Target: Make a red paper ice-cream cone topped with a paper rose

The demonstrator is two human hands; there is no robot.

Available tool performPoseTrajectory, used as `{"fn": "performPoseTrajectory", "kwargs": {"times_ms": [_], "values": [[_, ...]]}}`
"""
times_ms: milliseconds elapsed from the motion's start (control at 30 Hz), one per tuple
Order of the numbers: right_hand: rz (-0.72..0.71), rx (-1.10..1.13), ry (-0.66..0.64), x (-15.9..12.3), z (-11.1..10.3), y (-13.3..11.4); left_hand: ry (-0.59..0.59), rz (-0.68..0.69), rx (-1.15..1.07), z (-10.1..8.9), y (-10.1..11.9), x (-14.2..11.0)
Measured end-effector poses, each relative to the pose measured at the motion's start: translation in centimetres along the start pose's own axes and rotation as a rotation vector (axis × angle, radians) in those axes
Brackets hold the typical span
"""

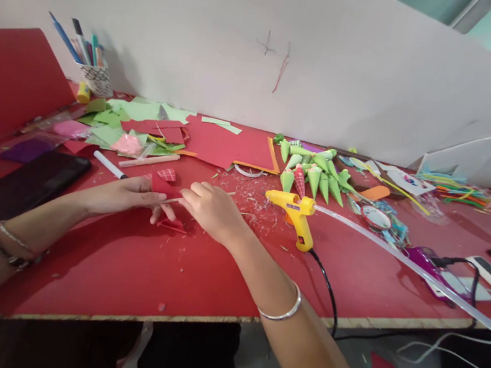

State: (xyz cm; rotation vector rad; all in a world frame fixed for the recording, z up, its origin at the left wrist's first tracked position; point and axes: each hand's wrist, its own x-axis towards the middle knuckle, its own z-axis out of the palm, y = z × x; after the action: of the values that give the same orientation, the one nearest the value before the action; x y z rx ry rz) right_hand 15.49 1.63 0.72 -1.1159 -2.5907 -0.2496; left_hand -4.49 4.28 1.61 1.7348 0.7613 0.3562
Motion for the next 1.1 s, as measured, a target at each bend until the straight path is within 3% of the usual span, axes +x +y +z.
{"fn": "performPoseTrajectory", "kwargs": {"times_ms": [233,433,633,767,1100], "values": [[-0.014,-0.05,0.035,-0.09,0.06,-0.09,-0.083,0.039,0.201,-0.39,0.45,-0.12],[-0.106,-0.099,0.086,-0.12,-0.15,-0.02,-0.104,-0.018,0.168,-0.59,0.78,-0.23],[-0.104,-0.141,0.083,-0.16,-0.27,-0.04,-0.063,0.019,0.03,-0.59,0.36,-0.3],[-0.109,-0.122,0.069,-0.21,-0.4,-0.09,-0.103,-0.021,-0.049,-0.47,0.29,-0.43],[-0.106,-0.133,0.051,-0.2,-0.73,-0.16,-0.161,0.059,0.091,-0.46,0.68,-0.27]]}}
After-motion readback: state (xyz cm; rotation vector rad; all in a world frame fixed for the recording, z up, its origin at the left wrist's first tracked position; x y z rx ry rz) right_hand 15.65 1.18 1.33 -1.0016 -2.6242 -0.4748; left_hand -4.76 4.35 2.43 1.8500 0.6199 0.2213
